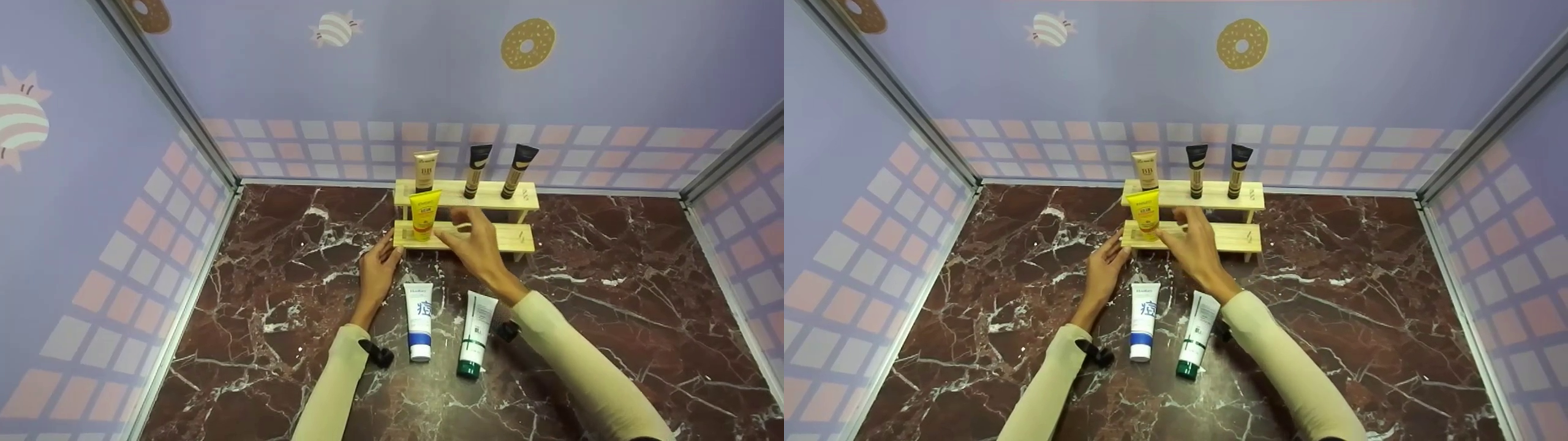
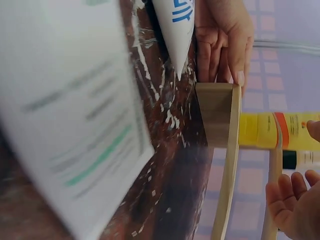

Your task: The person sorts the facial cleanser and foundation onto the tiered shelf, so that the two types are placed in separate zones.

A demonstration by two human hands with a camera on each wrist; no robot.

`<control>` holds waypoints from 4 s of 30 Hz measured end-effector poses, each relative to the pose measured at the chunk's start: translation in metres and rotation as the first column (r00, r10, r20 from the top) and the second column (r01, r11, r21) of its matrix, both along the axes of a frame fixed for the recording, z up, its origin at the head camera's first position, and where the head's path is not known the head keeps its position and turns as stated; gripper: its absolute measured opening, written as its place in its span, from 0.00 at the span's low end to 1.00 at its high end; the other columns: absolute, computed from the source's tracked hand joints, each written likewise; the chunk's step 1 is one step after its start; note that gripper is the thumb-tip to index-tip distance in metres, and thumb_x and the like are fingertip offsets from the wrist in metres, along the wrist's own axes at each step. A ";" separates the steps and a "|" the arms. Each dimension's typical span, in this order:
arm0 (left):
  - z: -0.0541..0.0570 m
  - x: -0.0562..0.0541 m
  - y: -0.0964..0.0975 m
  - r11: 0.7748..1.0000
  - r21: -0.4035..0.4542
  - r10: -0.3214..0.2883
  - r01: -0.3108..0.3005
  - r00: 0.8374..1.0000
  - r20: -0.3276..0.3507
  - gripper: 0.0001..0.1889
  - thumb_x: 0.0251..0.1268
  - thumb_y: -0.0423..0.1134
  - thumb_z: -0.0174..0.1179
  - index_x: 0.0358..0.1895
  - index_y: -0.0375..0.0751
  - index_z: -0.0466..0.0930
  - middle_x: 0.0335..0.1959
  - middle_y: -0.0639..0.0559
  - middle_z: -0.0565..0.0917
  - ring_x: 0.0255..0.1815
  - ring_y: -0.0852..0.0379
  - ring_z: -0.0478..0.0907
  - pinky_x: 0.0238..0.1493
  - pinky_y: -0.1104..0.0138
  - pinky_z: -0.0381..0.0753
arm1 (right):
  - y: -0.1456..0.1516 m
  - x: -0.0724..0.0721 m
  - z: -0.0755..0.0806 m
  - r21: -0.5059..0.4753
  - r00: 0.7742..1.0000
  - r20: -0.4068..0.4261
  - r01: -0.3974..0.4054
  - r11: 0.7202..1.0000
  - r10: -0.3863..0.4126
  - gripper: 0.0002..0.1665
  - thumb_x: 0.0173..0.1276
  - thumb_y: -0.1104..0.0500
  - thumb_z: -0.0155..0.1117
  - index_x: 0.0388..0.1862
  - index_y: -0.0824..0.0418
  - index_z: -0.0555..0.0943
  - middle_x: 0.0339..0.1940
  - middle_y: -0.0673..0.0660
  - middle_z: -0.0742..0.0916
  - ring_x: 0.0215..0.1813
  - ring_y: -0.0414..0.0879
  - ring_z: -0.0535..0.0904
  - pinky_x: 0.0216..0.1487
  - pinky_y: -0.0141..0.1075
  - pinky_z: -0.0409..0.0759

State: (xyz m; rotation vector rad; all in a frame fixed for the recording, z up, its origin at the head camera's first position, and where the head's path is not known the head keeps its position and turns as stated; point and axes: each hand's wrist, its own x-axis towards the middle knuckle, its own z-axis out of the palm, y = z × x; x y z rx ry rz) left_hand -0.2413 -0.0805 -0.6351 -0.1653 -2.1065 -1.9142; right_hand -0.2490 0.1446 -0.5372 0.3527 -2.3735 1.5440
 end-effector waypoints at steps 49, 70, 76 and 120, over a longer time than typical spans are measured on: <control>0.001 0.002 -0.004 0.999 -0.035 -0.004 0.006 0.999 0.050 0.27 0.80 0.34 0.68 0.77 0.32 0.77 0.65 0.32 0.86 0.67 0.40 0.86 0.69 0.55 0.86 | 0.103 0.105 -0.067 0.231 0.952 0.258 -0.229 0.945 0.168 0.36 0.65 0.53 0.86 0.68 0.65 0.86 0.60 0.62 0.88 0.63 0.60 0.82 0.72 0.64 0.77; 0.000 0.001 -0.001 1.000 -0.022 0.009 -0.008 1.000 0.028 0.26 0.79 0.33 0.69 0.76 0.32 0.79 0.65 0.33 0.86 0.66 0.39 0.87 0.68 0.52 0.86 | 0.111 0.097 -0.061 0.311 0.905 0.363 -0.343 0.886 0.223 0.39 0.65 0.45 0.85 0.68 0.65 0.85 0.65 0.69 0.83 0.74 0.75 0.73 0.75 0.78 0.68; 0.001 0.003 -0.002 0.999 -0.032 0.009 -0.008 0.998 0.056 0.27 0.80 0.34 0.68 0.77 0.35 0.78 0.66 0.34 0.86 0.66 0.42 0.87 0.68 0.56 0.86 | 0.108 0.094 -0.062 0.300 0.907 0.362 -0.331 0.895 0.215 0.38 0.63 0.46 0.87 0.64 0.65 0.86 0.60 0.64 0.86 0.65 0.66 0.79 0.71 0.71 0.76; 0.000 0.002 -0.001 1.000 -0.028 0.001 -0.001 1.000 0.024 0.27 0.79 0.30 0.68 0.76 0.29 0.77 0.65 0.31 0.86 0.67 0.39 0.86 0.68 0.55 0.86 | 0.112 0.083 -0.050 -0.275 0.900 0.340 -0.182 0.944 0.272 0.29 0.58 0.81 0.78 0.56 0.81 0.75 0.42 0.58 0.89 0.36 0.40 0.86 0.33 0.30 0.86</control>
